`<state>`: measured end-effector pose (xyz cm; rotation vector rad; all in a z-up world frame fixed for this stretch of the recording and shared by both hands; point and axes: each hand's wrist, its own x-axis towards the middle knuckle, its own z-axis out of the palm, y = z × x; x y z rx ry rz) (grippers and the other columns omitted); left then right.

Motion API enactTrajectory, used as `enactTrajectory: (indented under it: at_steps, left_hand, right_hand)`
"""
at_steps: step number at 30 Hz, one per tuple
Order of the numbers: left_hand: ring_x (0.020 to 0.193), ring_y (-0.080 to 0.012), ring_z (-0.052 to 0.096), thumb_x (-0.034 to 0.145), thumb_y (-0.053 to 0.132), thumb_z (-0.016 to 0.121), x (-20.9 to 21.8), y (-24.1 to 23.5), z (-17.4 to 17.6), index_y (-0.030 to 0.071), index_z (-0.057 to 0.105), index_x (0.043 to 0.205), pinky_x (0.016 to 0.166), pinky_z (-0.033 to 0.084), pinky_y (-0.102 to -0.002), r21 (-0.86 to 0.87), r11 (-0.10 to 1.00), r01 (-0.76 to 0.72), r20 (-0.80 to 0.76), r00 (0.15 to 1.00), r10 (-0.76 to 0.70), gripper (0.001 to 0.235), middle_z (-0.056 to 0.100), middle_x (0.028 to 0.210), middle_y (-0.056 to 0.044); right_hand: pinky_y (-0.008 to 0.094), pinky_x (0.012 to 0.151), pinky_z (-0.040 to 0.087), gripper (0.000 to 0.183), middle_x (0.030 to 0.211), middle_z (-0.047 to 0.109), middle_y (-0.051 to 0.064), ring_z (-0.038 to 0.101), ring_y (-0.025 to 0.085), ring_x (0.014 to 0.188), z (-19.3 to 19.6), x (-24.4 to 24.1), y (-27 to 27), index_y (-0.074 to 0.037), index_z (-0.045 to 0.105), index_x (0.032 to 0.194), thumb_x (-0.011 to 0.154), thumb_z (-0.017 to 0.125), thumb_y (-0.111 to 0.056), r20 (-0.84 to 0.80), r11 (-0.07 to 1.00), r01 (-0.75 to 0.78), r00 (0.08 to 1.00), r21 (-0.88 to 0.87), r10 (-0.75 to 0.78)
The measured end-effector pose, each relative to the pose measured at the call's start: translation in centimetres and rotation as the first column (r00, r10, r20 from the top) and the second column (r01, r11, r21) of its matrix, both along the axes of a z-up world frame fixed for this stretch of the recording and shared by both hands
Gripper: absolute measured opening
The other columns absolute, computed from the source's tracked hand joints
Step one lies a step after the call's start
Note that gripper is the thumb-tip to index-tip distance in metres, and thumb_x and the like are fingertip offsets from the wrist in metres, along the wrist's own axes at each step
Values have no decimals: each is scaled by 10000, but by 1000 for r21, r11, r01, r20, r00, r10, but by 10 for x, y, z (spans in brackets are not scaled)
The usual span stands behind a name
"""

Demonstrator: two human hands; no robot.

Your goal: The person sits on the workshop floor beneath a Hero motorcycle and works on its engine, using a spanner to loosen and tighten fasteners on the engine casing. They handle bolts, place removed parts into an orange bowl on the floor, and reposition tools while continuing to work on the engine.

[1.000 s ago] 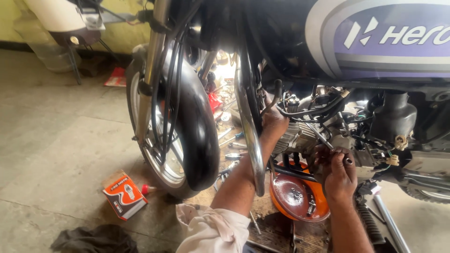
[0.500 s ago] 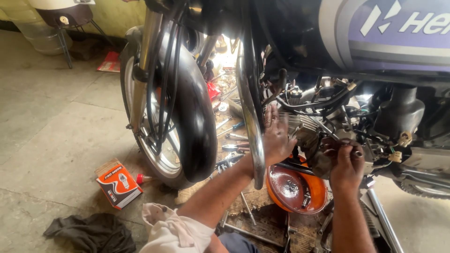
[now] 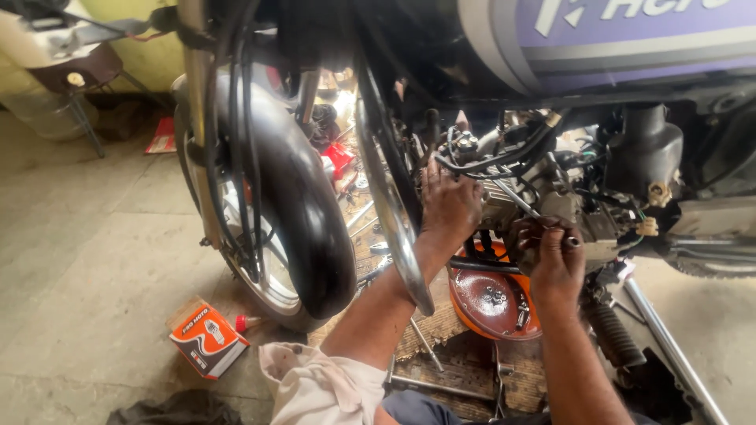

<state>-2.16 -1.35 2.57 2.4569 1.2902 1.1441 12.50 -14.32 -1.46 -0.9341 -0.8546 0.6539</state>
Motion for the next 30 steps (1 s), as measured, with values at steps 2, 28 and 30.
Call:
enactTrajectory:
  at_steps: [2, 28, 30]
  left_hand:
    - [1299, -521, 491, 1027, 255, 537, 5, 15, -19, 83, 560, 1270, 1213, 178, -711, -35, 999, 13, -17, 1000, -14, 299, 680, 1186, -244]
    - [1278, -459, 614, 1065, 323, 548, 12, 17, -20, 211, 646, 1241, 1211, 328, -662, 29, 987, -157, 108, 982, 153, 231, 772, 1039, -88]
    - [1307, -488, 583, 1084, 330, 547, 17, 24, -29, 214, 660, 1252, 1184, 331, -665, 78, 983, -169, 19, 986, 168, 233, 773, 1087, -96]
  right_hand:
    - [305, 820, 564, 273, 1090, 701, 99, 674, 176, 966, -16, -16, 3, -79, 622, 1100, 1083, 508, -326, -130, 983, -171, 975, 74, 179]
    - [314, 781, 616, 142, 1050, 720, 124, 717, 215, 917, -1, -12, 12, -113, 613, 1132, 1069, 587, -238, 371, 965, -88, 928, 246, -10]
    - [344, 821, 591, 227, 1059, 719, 128, 699, 232, 938, 19, -4, 6, -93, 591, 1202, 1086, 585, -288, -153, 977, -125, 976, 174, 153]
